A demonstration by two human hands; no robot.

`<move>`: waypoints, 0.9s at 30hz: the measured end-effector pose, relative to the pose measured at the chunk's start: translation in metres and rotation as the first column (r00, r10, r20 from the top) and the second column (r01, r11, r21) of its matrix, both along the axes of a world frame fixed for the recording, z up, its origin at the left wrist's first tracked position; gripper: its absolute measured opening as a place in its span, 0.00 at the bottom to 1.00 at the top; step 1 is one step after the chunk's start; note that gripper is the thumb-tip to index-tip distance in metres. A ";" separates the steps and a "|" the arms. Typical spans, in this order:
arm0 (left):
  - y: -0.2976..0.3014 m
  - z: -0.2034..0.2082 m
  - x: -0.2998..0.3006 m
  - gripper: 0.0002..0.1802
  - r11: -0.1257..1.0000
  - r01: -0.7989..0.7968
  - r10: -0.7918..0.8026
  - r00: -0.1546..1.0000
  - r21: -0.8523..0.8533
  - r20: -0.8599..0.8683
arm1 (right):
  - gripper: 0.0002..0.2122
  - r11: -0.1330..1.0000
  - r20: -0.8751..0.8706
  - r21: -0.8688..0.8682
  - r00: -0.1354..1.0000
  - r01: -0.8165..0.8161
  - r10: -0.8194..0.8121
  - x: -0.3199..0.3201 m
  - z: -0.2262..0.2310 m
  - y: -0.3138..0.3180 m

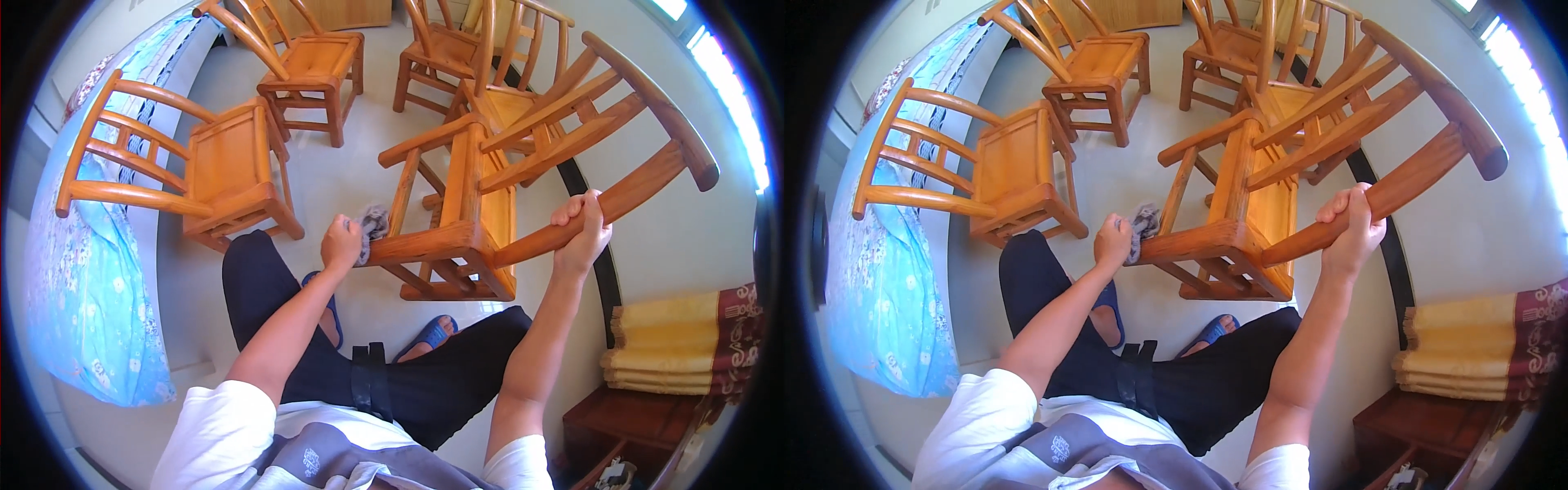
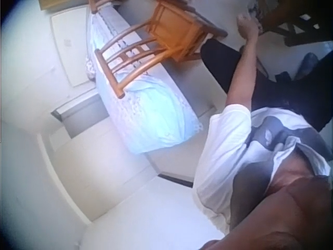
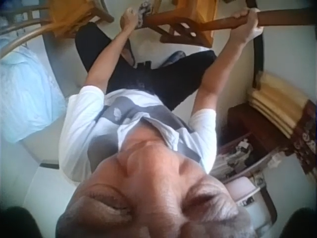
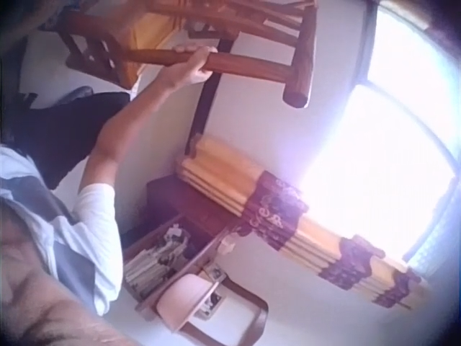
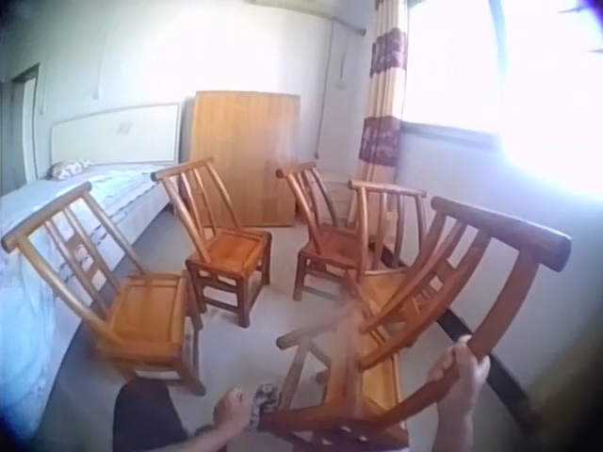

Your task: The person cleans wooden chairs by wiping their legs, seats, and backrests with a cloth, turning and handling the chairs one at a time.

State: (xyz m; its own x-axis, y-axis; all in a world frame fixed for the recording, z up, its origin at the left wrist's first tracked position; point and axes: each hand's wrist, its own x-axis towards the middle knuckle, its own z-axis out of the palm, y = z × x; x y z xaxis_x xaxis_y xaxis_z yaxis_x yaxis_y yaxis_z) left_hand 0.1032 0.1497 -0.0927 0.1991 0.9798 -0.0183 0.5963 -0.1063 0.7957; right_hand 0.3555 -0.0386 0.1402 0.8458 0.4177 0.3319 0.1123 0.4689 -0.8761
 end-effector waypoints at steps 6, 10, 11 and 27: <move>-0.003 0.001 0.009 0.13 0.941 -0.059 0.170 0.934 -0.333 0.314 | 0.07 1.000 0.013 -0.017 1.000 0.008 -0.007 -0.004 0.000 0.003; -0.043 0.093 0.050 0.10 0.886 0.352 -0.054 0.726 -0.302 0.686 | 0.05 1.000 0.020 -0.012 1.000 -0.014 0.014 -0.002 0.000 -0.005; -0.047 0.103 0.059 0.10 0.888 0.350 -0.053 0.723 -0.298 0.688 | 0.05 0.999 0.015 0.006 0.999 -0.041 0.041 -0.001 0.000 -0.003; 0.059 0.080 0.220 0.10 0.905 0.276 -0.405 0.792 0.324 0.457 | 0.03 0.972 0.026 0.044 0.972 -0.233 0.232 -0.001 -0.011 -0.017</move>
